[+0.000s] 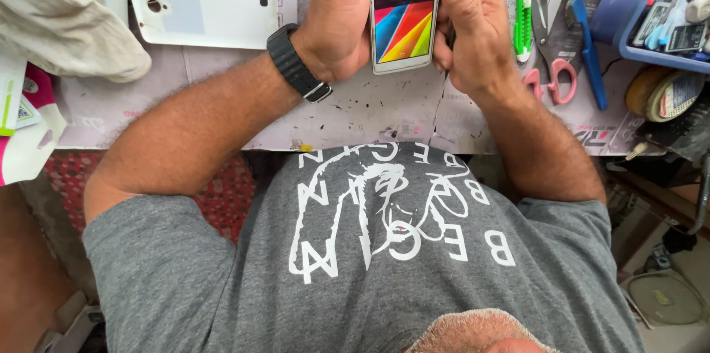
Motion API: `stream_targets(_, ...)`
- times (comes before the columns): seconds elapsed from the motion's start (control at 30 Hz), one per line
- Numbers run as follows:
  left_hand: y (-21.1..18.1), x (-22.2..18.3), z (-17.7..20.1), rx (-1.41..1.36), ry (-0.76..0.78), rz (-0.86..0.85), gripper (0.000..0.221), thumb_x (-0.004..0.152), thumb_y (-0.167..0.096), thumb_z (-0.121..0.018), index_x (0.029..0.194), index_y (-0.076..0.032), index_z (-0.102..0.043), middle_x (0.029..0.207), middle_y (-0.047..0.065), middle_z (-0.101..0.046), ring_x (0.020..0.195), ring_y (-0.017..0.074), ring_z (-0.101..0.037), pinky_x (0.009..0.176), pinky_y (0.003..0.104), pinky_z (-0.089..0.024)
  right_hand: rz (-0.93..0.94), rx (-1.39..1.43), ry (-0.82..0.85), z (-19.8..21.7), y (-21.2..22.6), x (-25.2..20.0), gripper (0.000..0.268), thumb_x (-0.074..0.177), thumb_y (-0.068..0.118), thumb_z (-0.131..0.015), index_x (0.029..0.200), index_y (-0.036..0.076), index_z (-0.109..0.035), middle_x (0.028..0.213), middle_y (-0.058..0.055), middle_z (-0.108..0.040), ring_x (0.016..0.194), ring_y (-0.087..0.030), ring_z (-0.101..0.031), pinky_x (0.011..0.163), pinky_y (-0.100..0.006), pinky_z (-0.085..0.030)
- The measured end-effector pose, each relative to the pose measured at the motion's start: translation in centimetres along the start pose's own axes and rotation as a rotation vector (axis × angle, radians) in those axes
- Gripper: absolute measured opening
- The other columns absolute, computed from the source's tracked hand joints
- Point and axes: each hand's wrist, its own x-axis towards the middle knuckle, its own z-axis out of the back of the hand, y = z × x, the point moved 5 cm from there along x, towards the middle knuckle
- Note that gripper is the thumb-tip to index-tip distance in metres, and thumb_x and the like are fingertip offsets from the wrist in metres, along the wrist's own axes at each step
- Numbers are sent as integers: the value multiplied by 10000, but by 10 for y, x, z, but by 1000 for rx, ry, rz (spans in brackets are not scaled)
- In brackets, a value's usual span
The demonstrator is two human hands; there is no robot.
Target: The person holds a white smartphone and uses a metal prying tool to work along the seam between the screen and the frame. They rotate the device and continue prying around the edges, focusing on the top and side areas.
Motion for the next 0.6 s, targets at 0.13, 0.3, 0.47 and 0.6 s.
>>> stream_targets(0.13,-2,2,9,-31,-175,56,613,1109,-502,-407,1332,50,-552,1220,219,-689,1066,311,-749,928,467,-668,-26,-20,99,-2,8,-1,188,1068,148,-615,1134,-24,-579,829,-66,-643,467,-47,-460,414,-206,-370)
stream_targets(0.3,2,0,19,51,-161,14,627,1118,-497,-388,1382,52,-537,1239,238,-678,1116,303,-739,992,454,-660,63,-296,142,-17,25,-1,504,921,87,-747,1350,-23,-506,1052,-27,-656,781,-17,-588,643,-133,-464)
stream_targets(0.47,5,2,17,60,-62,-10,655,1131,-532,-379,1408,39,-538,1274,219,-677,1157,283,-727,1031,431,-643,10,-432,75,-20,27,0,533,876,36,-800,1324,-10,-516,986,2,-668,755,11,-576,596,-109,-424)
stream_targets(0.6,14,-3,25,65,-103,21,648,1129,-553,-410,1442,8,-495,1379,185,-652,1231,246,-698,1079,410,-620,162,-516,79,-20,23,-4,364,1017,121,-777,1269,-17,-553,1087,-28,-691,902,-36,-668,753,-175,-554)
